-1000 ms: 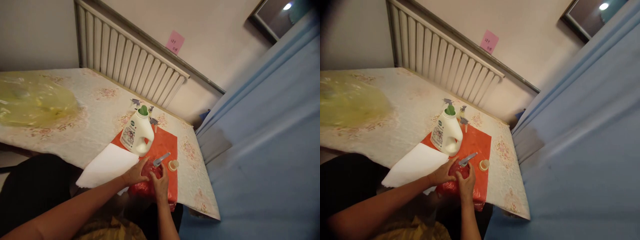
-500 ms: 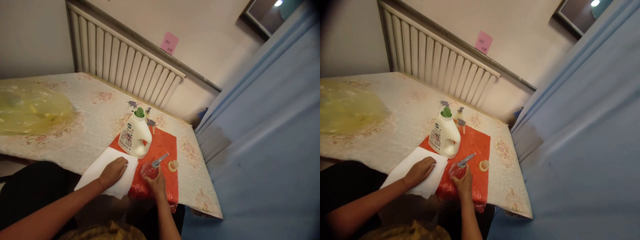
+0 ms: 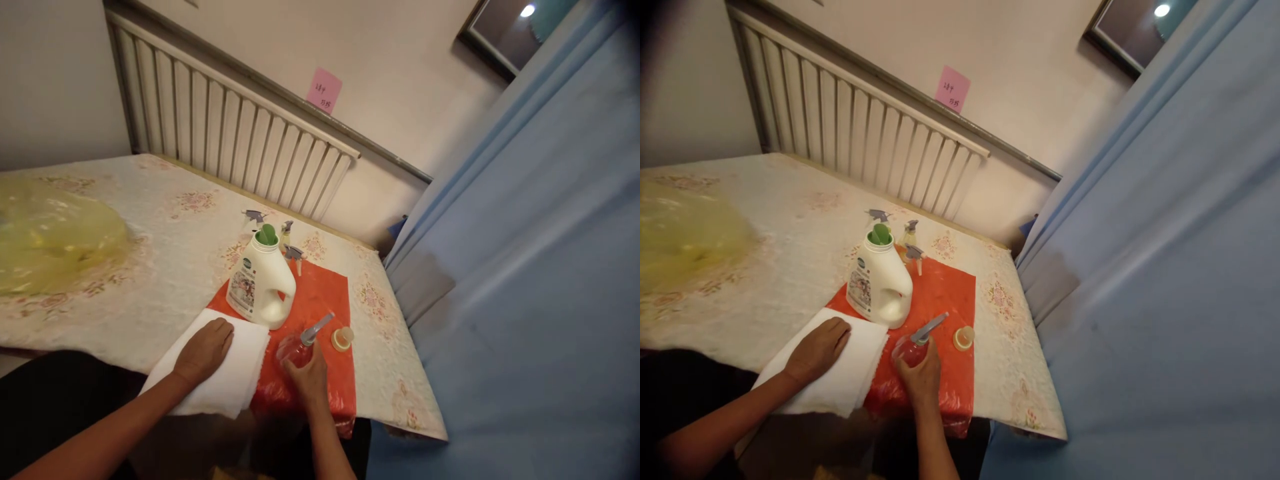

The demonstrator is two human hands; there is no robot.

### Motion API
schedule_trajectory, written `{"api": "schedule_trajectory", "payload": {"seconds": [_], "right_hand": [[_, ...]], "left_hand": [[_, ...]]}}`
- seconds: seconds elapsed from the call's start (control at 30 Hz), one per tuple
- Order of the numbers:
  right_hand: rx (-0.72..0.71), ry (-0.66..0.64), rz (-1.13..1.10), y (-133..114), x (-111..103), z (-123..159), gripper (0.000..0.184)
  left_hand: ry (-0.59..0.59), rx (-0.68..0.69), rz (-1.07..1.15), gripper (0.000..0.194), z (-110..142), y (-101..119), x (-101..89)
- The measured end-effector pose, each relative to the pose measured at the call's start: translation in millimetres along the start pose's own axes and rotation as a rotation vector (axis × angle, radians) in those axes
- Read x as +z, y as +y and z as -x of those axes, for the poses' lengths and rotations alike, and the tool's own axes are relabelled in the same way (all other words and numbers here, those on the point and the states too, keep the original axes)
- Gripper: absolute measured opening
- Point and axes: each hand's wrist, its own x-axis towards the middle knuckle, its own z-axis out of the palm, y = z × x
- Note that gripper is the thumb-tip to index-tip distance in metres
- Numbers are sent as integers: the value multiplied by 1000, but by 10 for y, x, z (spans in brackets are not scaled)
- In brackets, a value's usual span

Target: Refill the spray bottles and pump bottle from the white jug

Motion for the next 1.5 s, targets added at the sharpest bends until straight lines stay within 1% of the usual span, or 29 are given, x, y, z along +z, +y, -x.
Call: {"api": "schedule_trajectory", "payload": {"seconds": [0.1,0.2,0.27,0.4,0.5,0.57,0.63,0.7,0.87,1.03,1.13,1.23,1.37,1.5], "right_hand": [[68,-21,6,-13,-27,-36,56],[107,8,8,-13,-78,-68,59],[114,7,-5,-12,-139,-91,58],[94,-6,-22,-19,-320,-182,51],[88,69,-14,-11,-455,-326,51],[92,108,-23,12,-529,-472,50],[109,107,-42,49,-594,-664,50],[130,105,-49,95,-650,-894,53],[143,188,70,232,-727,-1540,57],[202,226,128,403,-671,-2141,61],[233,248,171,512,-586,-2459,67],[266,258,207,608,-486,-2742,68],[305,260,251,707,-347,-3038,64],[327,261,279,795,-208,-3217,59]], "left_hand": [[8,-2,25,28,2,-4,-13],[22,-9,41,28,1,-16,-5],[24,-13,44,29,3,-25,9],[13,-17,41,29,11,-36,32],[12,-20,34,29,14,-36,38],[16,-22,28,28,15,-39,42],[22,-18,22,28,17,-44,49],[33,-12,20,27,22,-53,61],[71,-5,-6,27,55,-93,121],[105,22,-48,28,97,-151,190],[130,34,-65,29,130,-186,229],[137,29,-64,33,187,-234,293],[87,-8,-86,34,286,-312,413],[45,-31,-103,33,361,-364,497]]}}
